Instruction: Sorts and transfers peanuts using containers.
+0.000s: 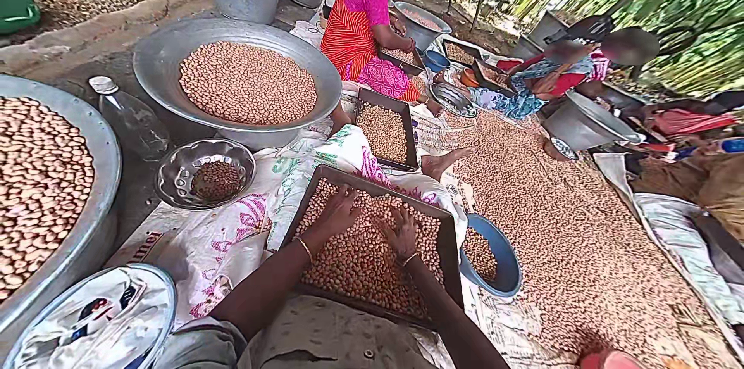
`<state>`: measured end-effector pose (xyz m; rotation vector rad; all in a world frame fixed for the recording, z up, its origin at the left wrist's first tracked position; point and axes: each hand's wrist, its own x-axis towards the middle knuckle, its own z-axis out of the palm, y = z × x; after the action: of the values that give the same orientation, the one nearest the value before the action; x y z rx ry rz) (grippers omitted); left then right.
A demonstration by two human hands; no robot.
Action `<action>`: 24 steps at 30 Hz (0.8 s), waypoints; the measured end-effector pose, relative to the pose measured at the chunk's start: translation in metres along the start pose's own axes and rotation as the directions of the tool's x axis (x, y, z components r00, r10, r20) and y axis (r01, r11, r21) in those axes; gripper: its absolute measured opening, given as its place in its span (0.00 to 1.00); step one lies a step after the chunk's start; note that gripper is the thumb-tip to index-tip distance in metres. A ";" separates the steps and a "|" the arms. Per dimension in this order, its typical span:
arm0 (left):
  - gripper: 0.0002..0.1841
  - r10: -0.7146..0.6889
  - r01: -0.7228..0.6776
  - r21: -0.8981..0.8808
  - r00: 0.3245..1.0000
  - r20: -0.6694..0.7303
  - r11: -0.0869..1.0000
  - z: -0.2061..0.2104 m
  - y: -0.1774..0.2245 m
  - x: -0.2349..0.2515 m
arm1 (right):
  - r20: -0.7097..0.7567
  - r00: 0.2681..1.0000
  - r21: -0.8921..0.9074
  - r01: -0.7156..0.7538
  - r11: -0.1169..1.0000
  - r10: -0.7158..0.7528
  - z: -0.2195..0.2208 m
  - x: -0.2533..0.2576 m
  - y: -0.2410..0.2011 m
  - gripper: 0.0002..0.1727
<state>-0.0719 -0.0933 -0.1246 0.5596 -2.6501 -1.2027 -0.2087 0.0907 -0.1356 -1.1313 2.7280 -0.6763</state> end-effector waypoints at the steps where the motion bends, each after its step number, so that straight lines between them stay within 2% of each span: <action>1: 0.29 -0.061 0.060 -0.010 0.996 -0.061 0.998 -0.003 -0.002 0.003 | 0.061 0.996 0.003 0.062 0.998 -0.062 0.005 0.006 -0.019 0.41; 3: 0.31 -0.176 0.169 -0.060 0.975 -0.135 0.984 -0.007 -0.006 0.007 | 0.231 0.961 0.044 0.144 0.989 -0.150 0.015 0.010 -0.057 0.45; 5: 0.32 -0.196 0.190 -0.088 0.978 -0.074 0.978 -0.013 -0.006 0.006 | 0.426 0.869 0.095 0.233 0.968 -0.251 0.015 0.000 -0.080 0.51; 6: 0.31 -0.151 0.151 -0.063 0.989 -0.001 0.987 -0.015 -0.006 0.002 | 0.504 0.807 0.095 0.303 0.948 -0.308 0.013 -0.012 -0.085 0.53; 8: 0.24 0.065 -0.062 -0.020 0.980 0.187 0.998 -0.011 -0.011 -0.006 | 0.633 0.696 0.030 0.416 0.909 -0.339 -0.002 -0.045 -0.083 0.54; 9: 0.21 0.189 -0.190 -0.024 0.940 0.285 0.982 -0.007 -0.013 -0.009 | 0.654 0.688 -0.024 0.437 0.899 -0.316 -0.011 -0.061 -0.075 0.51; 10: 0.19 0.283 -0.286 -0.048 0.884 0.372 0.957 -0.001 -0.013 -0.010 | 0.640 0.714 -0.083 0.432 0.898 -0.284 -0.020 -0.075 -0.060 0.45; 12: 0.15 0.436 -0.435 -0.108 0.790 0.431 0.894 0.012 -0.011 -0.009 | 0.622 0.770 -0.210 0.338 0.918 -0.141 -0.037 -0.085 -0.026 0.41; 13: 0.14 0.497 -0.487 -0.138 0.764 0.412 0.862 0.017 -0.009 -0.007 | 0.593 0.803 -0.263 0.271 0.926 -0.067 -0.042 -0.084 -0.009 0.40; 15: 0.13 0.539 -0.518 -0.160 0.765 0.352 0.840 0.020 -0.004 -0.004 | 0.479 0.878 -0.326 0.161 0.932 0.016 -0.042 -0.070 0.019 0.39; 17: 0.15 0.481 -0.473 -0.100 0.831 0.280 0.876 0.014 0.003 -0.005 | 0.322 0.946 -0.311 0.145 0.939 -0.039 -0.027 -0.047 0.029 0.39; 18: 0.16 0.436 -0.436 -0.053 0.873 0.216 0.899 0.010 0.004 -0.005 | 0.205 0.967 -0.281 0.205 0.938 -0.150 -0.013 -0.032 0.028 0.38; 20: 0.17 0.343 -0.343 -0.022 0.939 0.027 0.939 0.002 0.000 -0.005 | 0.051 0.940 -0.171 0.342 0.924 -0.338 0.016 0.002 0.006 0.35; 21: 0.17 0.299 -0.303 -0.036 0.950 -0.085 0.952 -0.002 -0.003 -0.005 | 0.014 0.915 -0.126 0.402 0.907 -0.404 0.029 0.016 -0.012 0.33; 24: 0.18 0.156 -0.195 -0.080 0.924 -0.350 0.977 -0.025 -0.012 -0.002 | 0.160 0.879 0.031 0.451 0.892 -0.450 0.043 0.031 -0.064 0.30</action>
<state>-0.0591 -0.1172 -0.1174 0.4520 -2.2704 -1.0836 -0.1778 0.0137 -0.1440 -1.7662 2.3435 -0.5869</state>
